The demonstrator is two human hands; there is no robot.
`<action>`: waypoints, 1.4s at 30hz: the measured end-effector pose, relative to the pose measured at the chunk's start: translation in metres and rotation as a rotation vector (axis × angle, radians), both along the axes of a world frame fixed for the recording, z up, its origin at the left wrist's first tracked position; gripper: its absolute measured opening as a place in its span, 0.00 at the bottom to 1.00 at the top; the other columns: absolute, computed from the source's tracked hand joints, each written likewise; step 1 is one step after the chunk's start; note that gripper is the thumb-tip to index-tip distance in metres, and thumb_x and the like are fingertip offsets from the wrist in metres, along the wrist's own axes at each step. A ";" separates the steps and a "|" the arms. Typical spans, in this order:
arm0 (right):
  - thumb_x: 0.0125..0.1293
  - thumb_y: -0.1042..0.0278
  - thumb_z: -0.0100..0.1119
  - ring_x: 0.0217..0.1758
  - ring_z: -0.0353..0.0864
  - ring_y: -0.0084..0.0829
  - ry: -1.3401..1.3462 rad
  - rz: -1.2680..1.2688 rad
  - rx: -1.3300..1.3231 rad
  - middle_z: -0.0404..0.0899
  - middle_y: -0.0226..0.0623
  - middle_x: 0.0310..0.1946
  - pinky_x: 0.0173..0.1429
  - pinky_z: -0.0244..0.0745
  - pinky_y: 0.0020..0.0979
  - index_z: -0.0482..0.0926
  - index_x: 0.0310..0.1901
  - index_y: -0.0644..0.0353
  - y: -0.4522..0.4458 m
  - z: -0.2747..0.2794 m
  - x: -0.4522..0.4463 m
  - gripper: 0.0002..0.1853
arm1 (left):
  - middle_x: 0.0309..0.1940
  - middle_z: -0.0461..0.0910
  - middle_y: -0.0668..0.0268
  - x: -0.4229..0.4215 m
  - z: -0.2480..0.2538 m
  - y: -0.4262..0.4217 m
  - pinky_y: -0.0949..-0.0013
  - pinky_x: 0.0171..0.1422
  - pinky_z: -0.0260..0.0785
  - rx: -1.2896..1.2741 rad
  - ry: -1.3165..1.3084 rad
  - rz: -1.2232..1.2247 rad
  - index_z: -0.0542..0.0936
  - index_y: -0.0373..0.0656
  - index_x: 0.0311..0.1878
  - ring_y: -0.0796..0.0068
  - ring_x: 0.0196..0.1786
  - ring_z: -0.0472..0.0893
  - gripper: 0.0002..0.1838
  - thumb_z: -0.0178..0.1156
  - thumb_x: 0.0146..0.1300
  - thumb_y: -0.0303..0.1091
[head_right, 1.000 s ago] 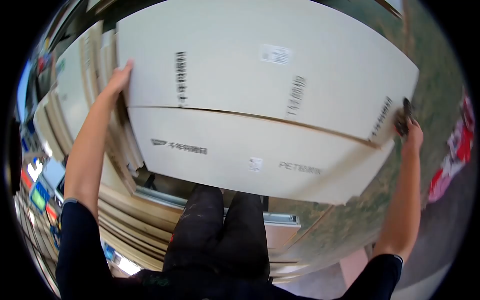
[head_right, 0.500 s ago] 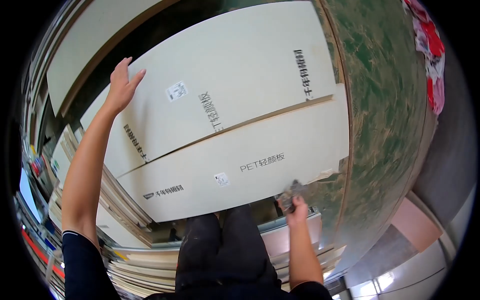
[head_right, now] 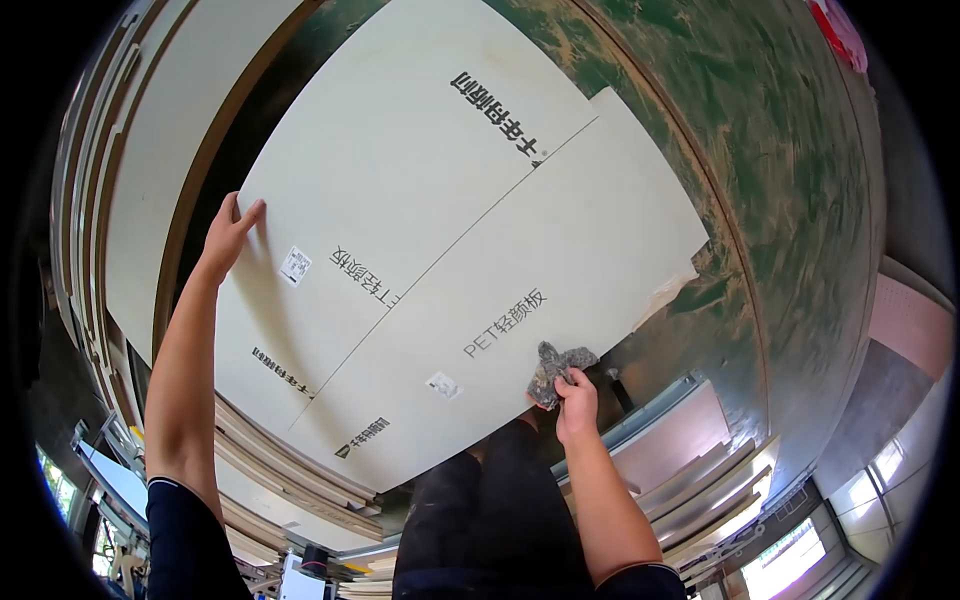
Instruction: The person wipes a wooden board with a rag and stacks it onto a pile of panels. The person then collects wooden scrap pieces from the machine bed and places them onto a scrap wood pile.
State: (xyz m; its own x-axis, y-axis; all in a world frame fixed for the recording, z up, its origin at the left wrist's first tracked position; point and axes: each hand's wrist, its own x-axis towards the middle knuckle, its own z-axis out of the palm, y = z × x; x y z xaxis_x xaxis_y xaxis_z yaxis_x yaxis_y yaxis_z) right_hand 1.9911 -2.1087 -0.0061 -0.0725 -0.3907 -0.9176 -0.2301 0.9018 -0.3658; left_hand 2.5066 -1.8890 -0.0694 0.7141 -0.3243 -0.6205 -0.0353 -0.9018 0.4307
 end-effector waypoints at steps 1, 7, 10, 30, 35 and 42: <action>0.68 0.81 0.47 0.42 0.80 0.39 0.036 0.016 -0.031 0.77 0.46 0.45 0.41 0.84 0.46 0.71 0.53 0.73 0.001 0.003 0.004 0.13 | 0.57 0.77 0.50 0.000 0.000 -0.001 0.61 0.63 0.67 0.005 -0.007 -0.004 0.69 0.37 0.64 0.57 0.58 0.77 0.37 0.60 0.62 0.57; 0.66 0.81 0.50 0.40 0.81 0.38 -0.015 0.059 -0.021 0.77 0.46 0.44 0.38 0.85 0.44 0.70 0.54 0.76 0.003 -0.011 -0.008 0.16 | 0.56 0.78 0.50 0.000 -0.008 0.007 0.61 0.63 0.66 -0.010 -0.067 -0.075 0.69 0.36 0.64 0.57 0.58 0.78 0.36 0.59 0.63 0.57; 0.66 0.81 0.51 0.42 0.81 0.38 0.000 0.079 -0.027 0.77 0.47 0.44 0.38 0.84 0.43 0.70 0.55 0.76 0.004 -0.012 -0.011 0.16 | 0.59 0.75 0.48 0.002 -0.014 0.008 0.60 0.66 0.65 0.010 -0.068 -0.079 0.68 0.35 0.65 0.53 0.61 0.75 0.37 0.59 0.64 0.56; 0.71 0.74 0.48 0.37 0.84 0.44 -0.007 0.417 0.107 0.81 0.44 0.37 0.37 0.84 0.44 0.74 0.49 0.66 -0.014 0.075 -0.129 0.10 | 0.44 0.81 0.59 -0.577 0.134 0.308 0.64 0.54 0.69 -0.050 1.199 0.046 0.79 0.39 0.52 0.65 0.45 0.77 0.33 0.39 0.73 0.60; 0.69 0.73 0.48 0.35 0.82 0.43 -0.157 0.722 0.138 0.80 0.45 0.40 0.37 0.81 0.44 0.74 0.46 0.63 -0.014 0.117 -0.093 0.08 | 0.46 0.78 0.64 -0.556 0.220 0.278 0.67 0.51 0.69 -0.184 0.991 0.619 0.76 0.42 0.57 0.75 0.45 0.75 0.23 0.47 0.74 0.51; 0.71 0.70 0.47 0.35 0.82 0.51 -0.292 1.126 0.209 0.79 0.50 0.38 0.36 0.82 0.51 0.72 0.48 0.66 -0.059 0.075 0.023 0.10 | 0.63 0.72 0.58 -0.560 0.262 0.191 0.64 0.65 0.64 -0.295 0.716 0.661 0.70 0.39 0.66 0.65 0.63 0.72 0.34 0.50 0.69 0.58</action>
State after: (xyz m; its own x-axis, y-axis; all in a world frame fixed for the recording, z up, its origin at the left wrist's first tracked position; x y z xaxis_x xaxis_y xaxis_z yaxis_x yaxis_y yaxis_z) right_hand 2.0140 -2.1679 0.0684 0.4395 0.0591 -0.8963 -0.8660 0.2929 -0.4054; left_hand 1.9462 -1.6975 0.1927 0.2978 -0.2082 -0.9316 0.7850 -0.5019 0.3631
